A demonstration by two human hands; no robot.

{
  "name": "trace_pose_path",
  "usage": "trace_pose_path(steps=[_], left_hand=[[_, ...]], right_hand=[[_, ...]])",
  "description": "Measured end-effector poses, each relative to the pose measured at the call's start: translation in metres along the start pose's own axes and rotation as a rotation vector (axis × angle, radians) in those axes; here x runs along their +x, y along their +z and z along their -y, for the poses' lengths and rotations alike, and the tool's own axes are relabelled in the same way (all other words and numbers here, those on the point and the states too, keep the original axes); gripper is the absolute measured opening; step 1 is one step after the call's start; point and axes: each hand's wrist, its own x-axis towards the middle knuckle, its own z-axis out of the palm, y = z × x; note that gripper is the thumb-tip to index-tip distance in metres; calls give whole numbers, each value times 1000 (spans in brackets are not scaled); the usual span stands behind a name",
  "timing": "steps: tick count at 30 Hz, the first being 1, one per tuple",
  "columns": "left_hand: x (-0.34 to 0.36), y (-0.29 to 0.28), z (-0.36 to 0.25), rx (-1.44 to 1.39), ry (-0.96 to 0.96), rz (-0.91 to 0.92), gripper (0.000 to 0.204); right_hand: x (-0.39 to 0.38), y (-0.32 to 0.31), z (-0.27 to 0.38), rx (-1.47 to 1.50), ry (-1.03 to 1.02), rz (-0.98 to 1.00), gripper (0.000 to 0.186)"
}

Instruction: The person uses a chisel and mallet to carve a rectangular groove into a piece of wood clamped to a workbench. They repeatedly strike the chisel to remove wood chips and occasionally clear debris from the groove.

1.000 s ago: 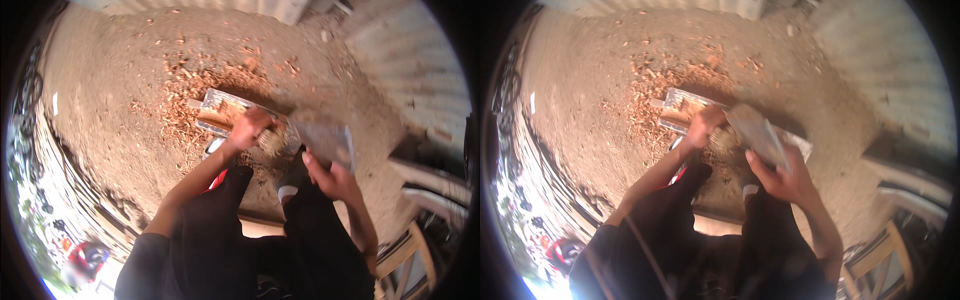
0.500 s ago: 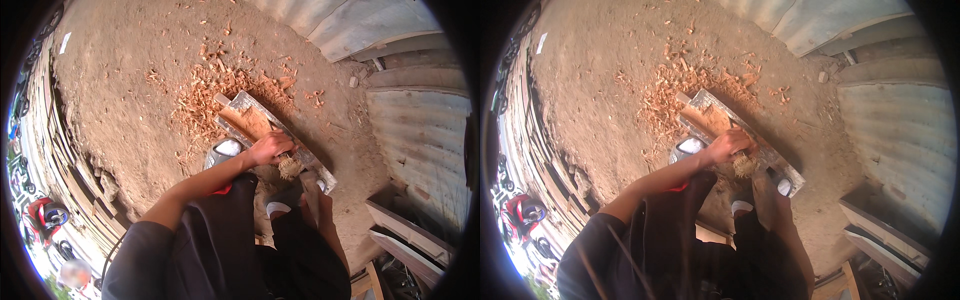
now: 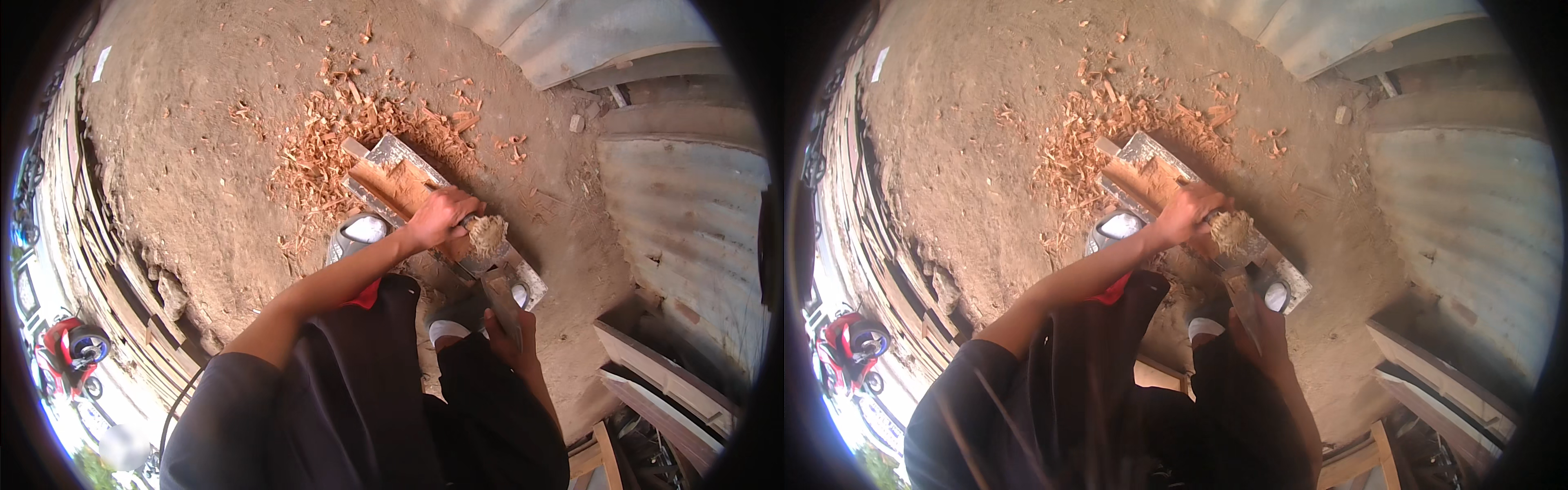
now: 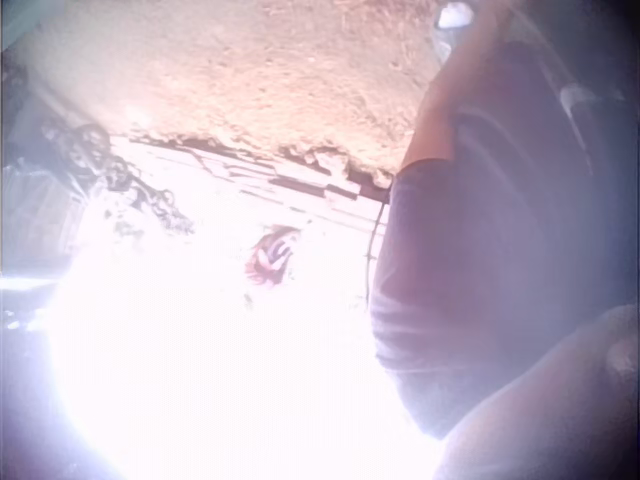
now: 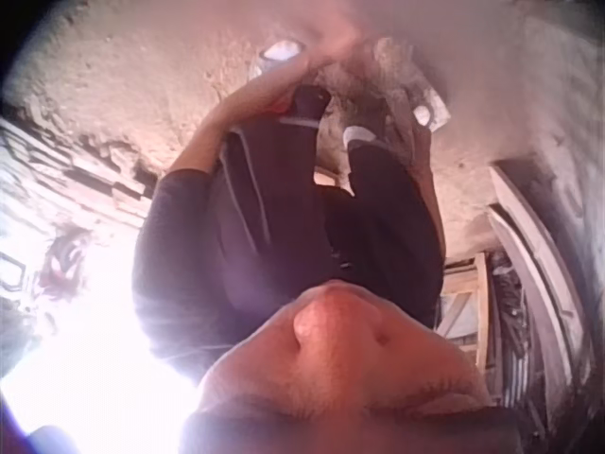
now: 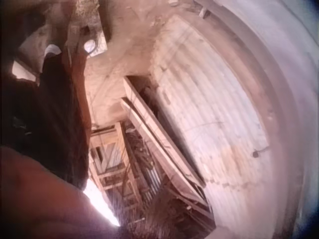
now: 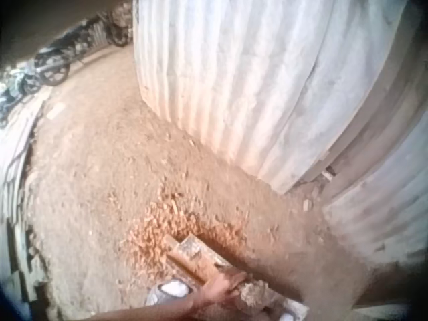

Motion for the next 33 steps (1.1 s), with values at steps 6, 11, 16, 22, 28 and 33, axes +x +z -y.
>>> trace_pose_path(steps=[6,11,16,22,28,33], left_hand=[[1,1,-19,-57,93,55,41],[-1,1,-26,-43,184,62,35],[1,-7,-22,-47,155,-38,28],[3,-15,-36,-97,136,43,31],[-2,-16,-30,-42,170,109,51],[-4,-21,-24,-198,166,74,53]], right_hand=[[-9,3,-20,-84,-150,-52,15],[-9,-2,-12,-25,-157,-70,16],[-12,-12,-5,22,-65,-49,21],[-10,-11,6,42,-43,-53,19],[-17,-5,16,-43,-26,-38,19],[-30,0,57,-56,-51,-136,25]])
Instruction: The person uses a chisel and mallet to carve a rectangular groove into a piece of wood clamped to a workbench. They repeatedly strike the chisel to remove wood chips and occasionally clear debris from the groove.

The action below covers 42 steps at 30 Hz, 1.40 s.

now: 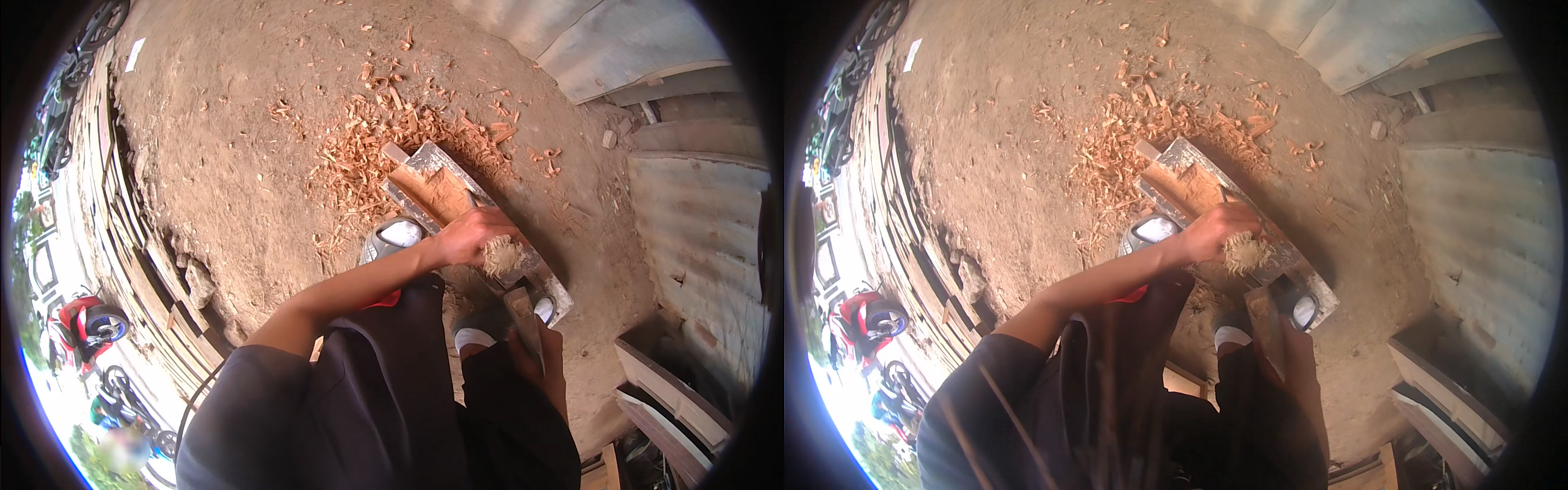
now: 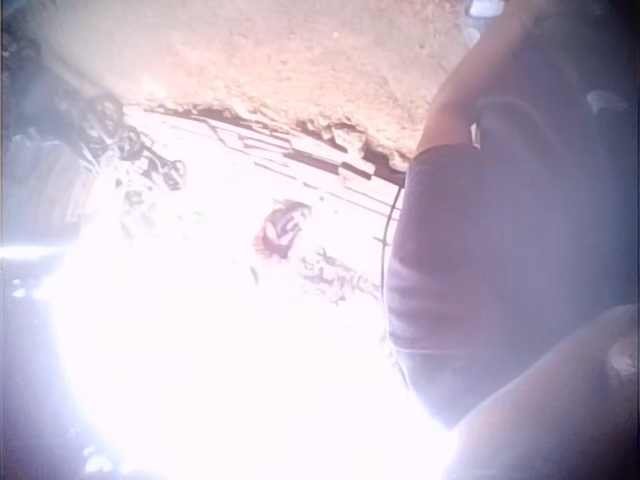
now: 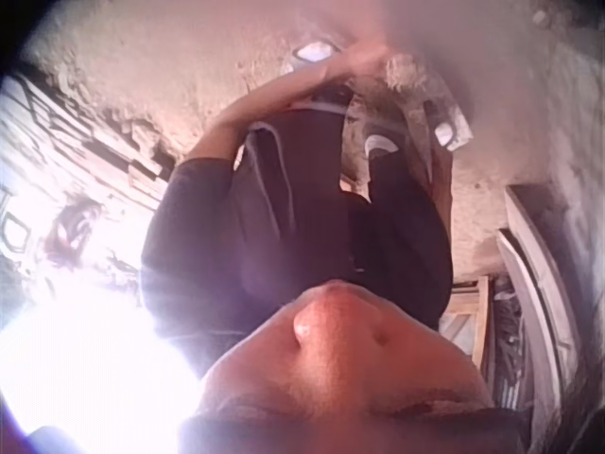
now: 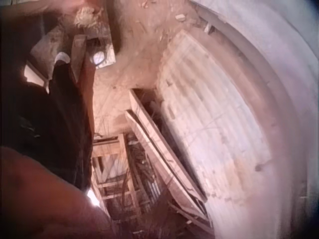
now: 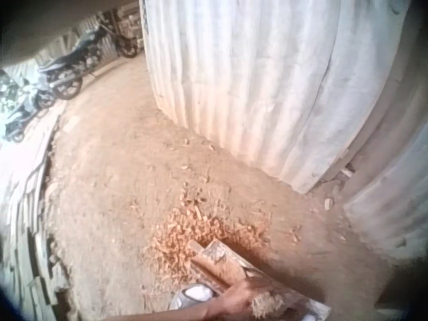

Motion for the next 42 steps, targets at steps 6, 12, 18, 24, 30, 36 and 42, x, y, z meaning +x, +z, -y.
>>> trace_pose_path(steps=[6,12,18,24,30,36,42], left_hand=[[-11,0,4,56,75,68,51],[-13,-6,-4,14,49,-97,34],[-16,-9,-8,-9,-251,-160,32],[-23,-4,-7,-24,-26,-24,34],[-20,0,-3,17,48,1,37],[-18,-4,20,-51,99,-105,38],[-13,-13,19,-23,107,-142,28]], right_hand=[[11,2,5,61,-54,21,24],[30,-8,-1,-97,109,258,31],[36,-3,-5,-82,69,259,33],[42,7,17,-49,76,299,33],[43,7,29,-38,102,300,30],[43,9,32,-28,153,289,28],[45,11,41,-16,108,312,28]])
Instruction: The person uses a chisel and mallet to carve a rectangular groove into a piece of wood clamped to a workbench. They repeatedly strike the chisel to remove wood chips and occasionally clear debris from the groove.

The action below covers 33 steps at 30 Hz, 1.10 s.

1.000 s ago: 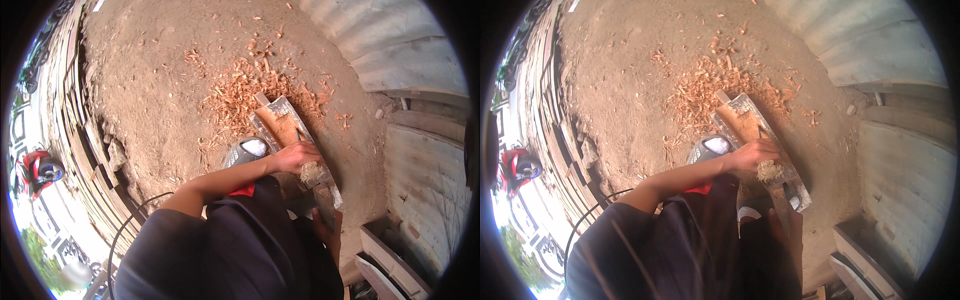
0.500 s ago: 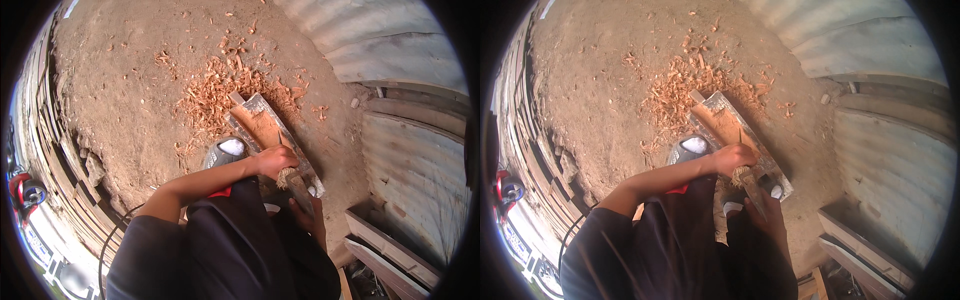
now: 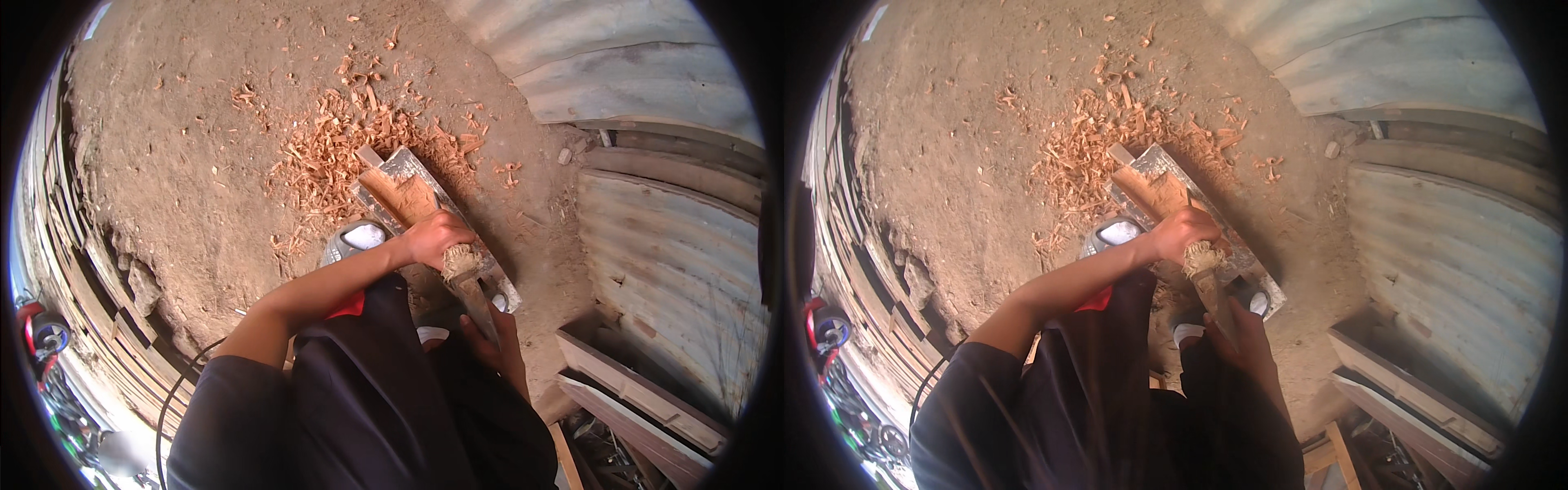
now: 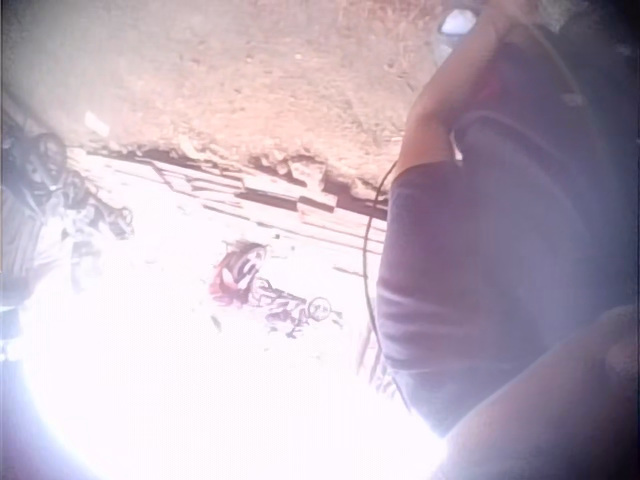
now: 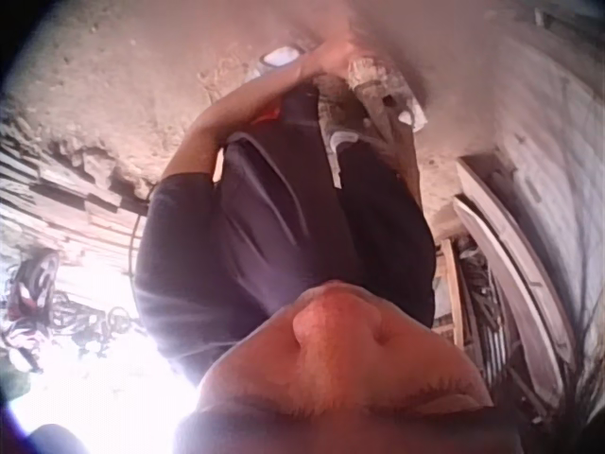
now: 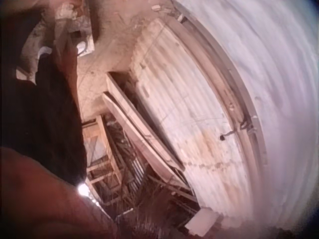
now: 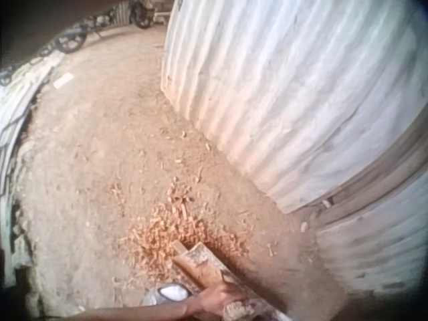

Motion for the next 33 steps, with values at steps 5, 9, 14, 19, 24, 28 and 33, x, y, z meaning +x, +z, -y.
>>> trace_pose_path(steps=[5,9,14,19,24,28,33], left_hand=[[4,2,-4,6,-7,-132,31],[2,6,-3,4,-32,-187,29],[6,10,-14,18,-66,-213,26],[-1,20,-9,-2,-114,-215,25],[1,15,-9,-14,-140,-226,24],[2,22,-1,18,-208,-248,26],[6,18,-4,63,-184,-254,27]], right_hand=[[-6,5,-28,-124,-205,-198,20],[17,8,2,33,-159,-142,21],[3,-1,-2,-114,-66,-133,28],[7,-2,-2,-139,-25,-132,33],[-1,-6,-7,-70,-24,-141,36],[15,-6,-17,-97,53,0,35],[4,-9,-11,-57,-25,-63,30]])
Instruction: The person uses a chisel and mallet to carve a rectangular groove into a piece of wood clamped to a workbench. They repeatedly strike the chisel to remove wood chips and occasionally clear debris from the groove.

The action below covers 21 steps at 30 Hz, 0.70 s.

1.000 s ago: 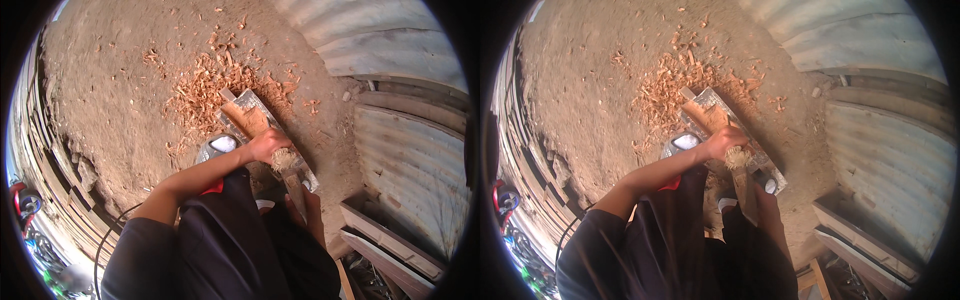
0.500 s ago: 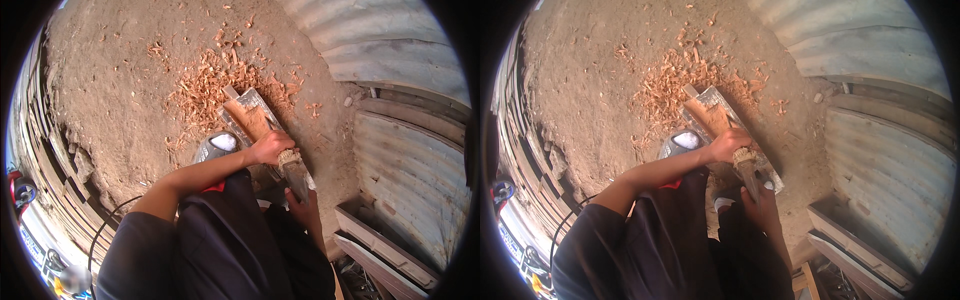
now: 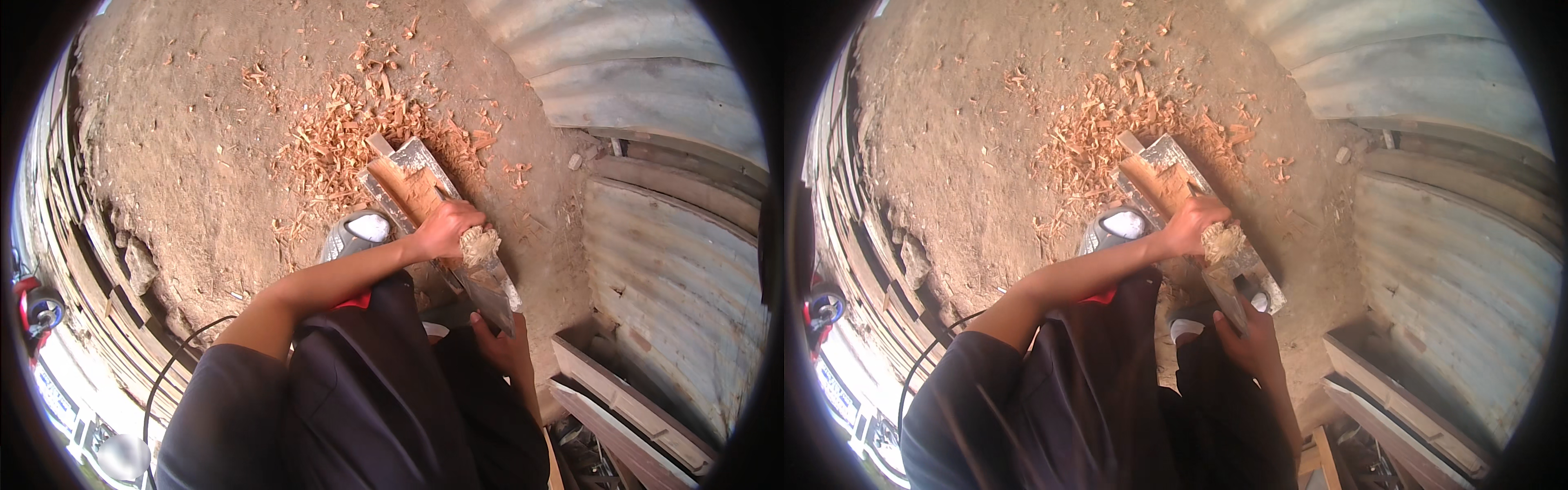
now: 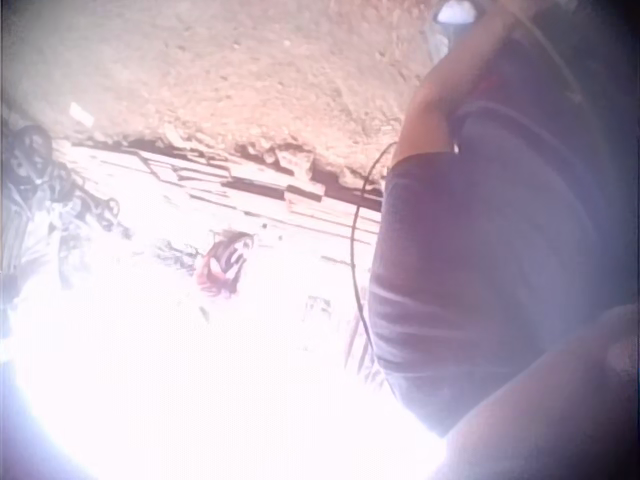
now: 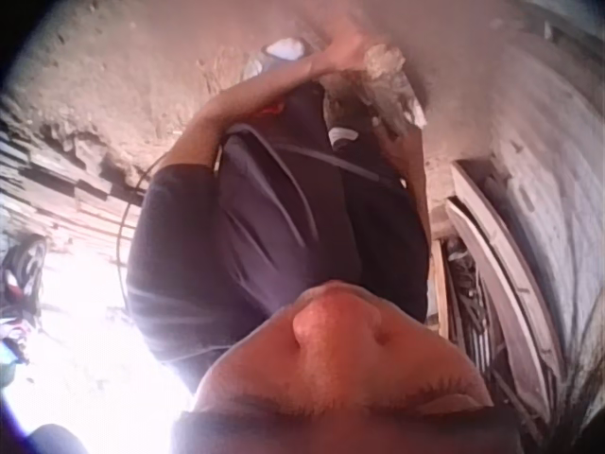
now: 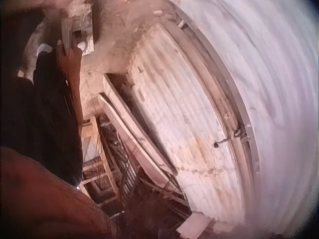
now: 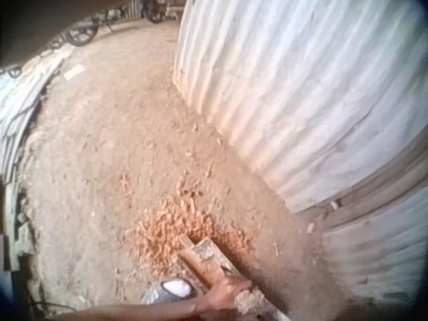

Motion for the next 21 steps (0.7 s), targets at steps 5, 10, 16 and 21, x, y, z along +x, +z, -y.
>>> trace_pose_path(steps=[5,10,16,21], left_hand=[[-4,-2,2,-55,76,63,34],[2,-15,-3,-79,129,73,34],[4,-23,-6,-68,145,81,30],[5,-23,-2,-47,167,89,28]], right_hand=[[-7,-8,-5,51,-44,-26,26],[-5,-13,8,72,48,24,25],[-2,-7,18,-11,-106,0,25],[11,9,-4,-97,-300,-37,40]])
